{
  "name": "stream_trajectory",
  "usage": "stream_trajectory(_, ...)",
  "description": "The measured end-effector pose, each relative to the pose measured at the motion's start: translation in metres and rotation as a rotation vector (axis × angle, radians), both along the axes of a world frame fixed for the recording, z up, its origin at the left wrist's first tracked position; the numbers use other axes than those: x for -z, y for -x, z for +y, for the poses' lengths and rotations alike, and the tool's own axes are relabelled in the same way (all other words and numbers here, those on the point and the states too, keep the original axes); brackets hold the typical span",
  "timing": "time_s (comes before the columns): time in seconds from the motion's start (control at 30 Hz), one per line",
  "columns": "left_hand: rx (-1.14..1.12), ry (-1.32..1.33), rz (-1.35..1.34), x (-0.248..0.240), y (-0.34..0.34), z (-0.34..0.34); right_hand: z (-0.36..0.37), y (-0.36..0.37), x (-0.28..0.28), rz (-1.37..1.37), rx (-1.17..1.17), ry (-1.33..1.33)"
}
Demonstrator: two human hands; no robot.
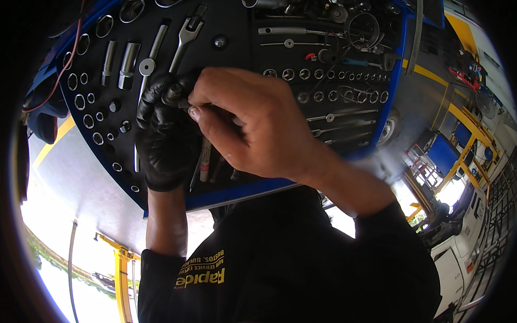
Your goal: The person cleans a small metal fastener with a rag, then opens a tool chest drawer to select a socket and attach it to the fastener. They walk to a workbench and place the fastener on the bench while another person sprays a can nearby. The person then returns to the tool chest and opens additional drawers.
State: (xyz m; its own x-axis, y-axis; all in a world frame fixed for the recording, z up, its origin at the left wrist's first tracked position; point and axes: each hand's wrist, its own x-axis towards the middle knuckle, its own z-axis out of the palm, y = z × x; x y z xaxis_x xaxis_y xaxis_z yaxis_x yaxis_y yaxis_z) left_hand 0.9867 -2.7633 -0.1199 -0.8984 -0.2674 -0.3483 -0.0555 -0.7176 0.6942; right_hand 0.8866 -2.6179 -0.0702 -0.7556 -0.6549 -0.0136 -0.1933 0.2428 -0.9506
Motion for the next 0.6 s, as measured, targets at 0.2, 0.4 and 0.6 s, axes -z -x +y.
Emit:
stream_trajectory(0.2,-0.008,-0.038,0.022,0.0016,0.0002,0.0001,0.0009,0.0019,0.0021,0.05,-0.05,0.017)
stream_trajectory(0.4,-0.03,-0.091,0.047,0.0042,0.0001,0.0012,-0.0014,0.002,0.0075,0.074,-0.049,0.06)
stream_trajectory(0.6,0.046,0.23,0.004,0.0062,-0.0021,0.0002,-0.0019,0.0002,0.0083,0.044,-0.04,0.05)
